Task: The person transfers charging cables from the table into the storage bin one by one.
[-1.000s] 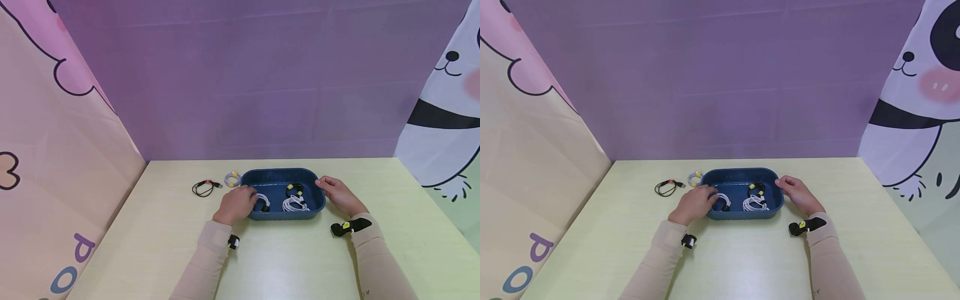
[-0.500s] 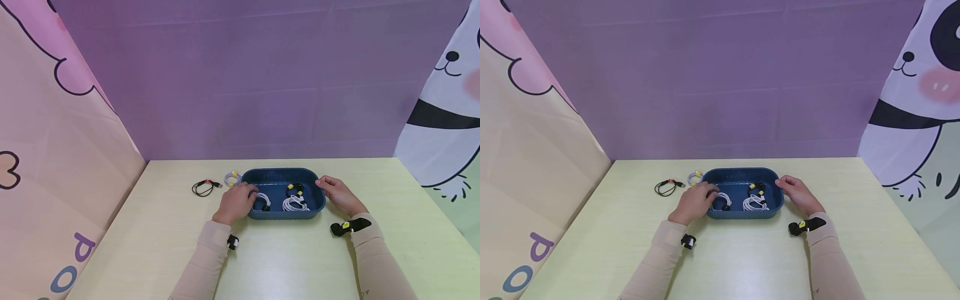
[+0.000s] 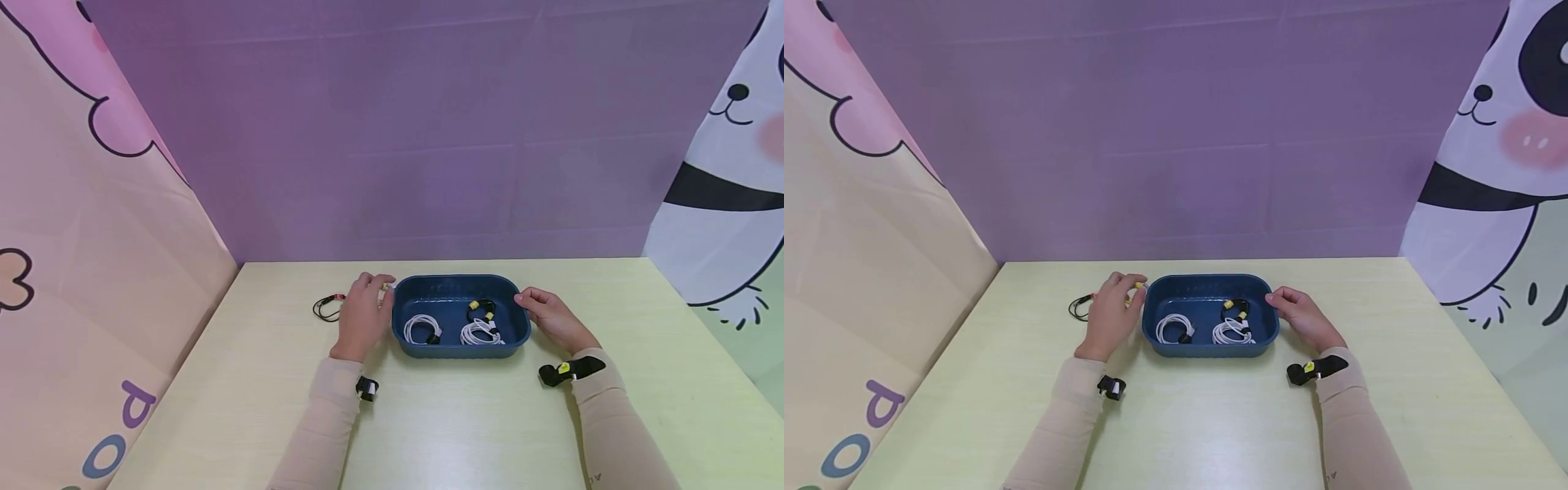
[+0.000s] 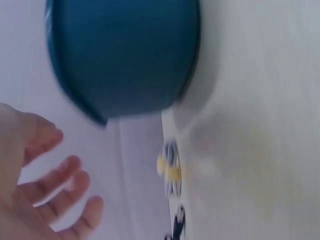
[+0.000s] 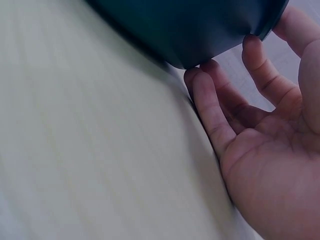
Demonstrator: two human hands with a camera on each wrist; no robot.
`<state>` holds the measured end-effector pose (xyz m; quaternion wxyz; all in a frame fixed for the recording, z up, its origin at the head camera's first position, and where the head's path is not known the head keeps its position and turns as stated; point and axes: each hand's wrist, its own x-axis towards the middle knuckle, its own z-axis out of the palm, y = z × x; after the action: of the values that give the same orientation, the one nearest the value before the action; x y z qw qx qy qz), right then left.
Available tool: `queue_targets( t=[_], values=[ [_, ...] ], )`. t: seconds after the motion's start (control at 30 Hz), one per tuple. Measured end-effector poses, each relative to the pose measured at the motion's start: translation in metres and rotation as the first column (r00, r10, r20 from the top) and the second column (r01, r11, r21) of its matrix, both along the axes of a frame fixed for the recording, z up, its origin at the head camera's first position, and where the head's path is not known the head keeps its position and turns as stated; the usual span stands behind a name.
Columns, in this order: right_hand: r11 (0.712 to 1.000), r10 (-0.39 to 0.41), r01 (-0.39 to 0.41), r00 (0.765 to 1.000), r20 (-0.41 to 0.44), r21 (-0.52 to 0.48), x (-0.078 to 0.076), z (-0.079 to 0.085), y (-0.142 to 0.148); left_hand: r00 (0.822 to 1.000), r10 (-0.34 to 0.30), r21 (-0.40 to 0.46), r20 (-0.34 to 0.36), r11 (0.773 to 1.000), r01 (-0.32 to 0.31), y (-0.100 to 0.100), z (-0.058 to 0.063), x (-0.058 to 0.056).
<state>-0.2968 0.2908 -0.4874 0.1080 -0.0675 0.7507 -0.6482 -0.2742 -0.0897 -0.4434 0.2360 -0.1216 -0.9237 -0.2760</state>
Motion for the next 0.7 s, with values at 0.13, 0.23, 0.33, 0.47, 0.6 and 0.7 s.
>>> queue_targets(
  t=[0.13, 0.23, 0.33, 0.47, 0.6, 0.7],
  values=[
    [1.0, -0.003, 0.003, 1.0, 0.004, -0.016, 0.0, 0.0, -0.001, 0.993, 0.111, 0.023, 0.047, 0.993, -0.113, -0.022, -0.001, -0.005],
    [1.0, 0.006, -0.006, 1.0, 0.001, -0.008, 0.0, 0.0, -0.001, 0.981, 0.161, 0.018, 0.108, 0.986, -0.164, -0.038, -0.004, -0.007],
    [1.0, 0.005, -0.005, 1.0, 0.002, 0.006, 0.001, 0.0, -0.001, 0.969, 0.187, 0.014, 0.163, 0.981, -0.192, -0.051, -0.011, -0.009],
    [1.0, 0.001, -0.001, 1.0, 0.002, 0.014, 0.001, 0.001, -0.001, 0.955, 0.194, 0.011, 0.226, 0.979, -0.202, -0.064, -0.018, -0.011],
    [1.0, 0.006, -0.006, 1.0, -0.005, 0.006, 0.001, 0.002, -0.001, 0.939, 0.196, 0.0, 0.283, 0.979, -0.205, -0.072, -0.021, -0.011],
    [1.0, 0.005, -0.005, 1.0, -0.006, 0.008, 0.001, 0.002, -0.001, 0.927, 0.198, -0.005, 0.317, 0.978, -0.208, -0.075, -0.02, -0.011]
  ],
)
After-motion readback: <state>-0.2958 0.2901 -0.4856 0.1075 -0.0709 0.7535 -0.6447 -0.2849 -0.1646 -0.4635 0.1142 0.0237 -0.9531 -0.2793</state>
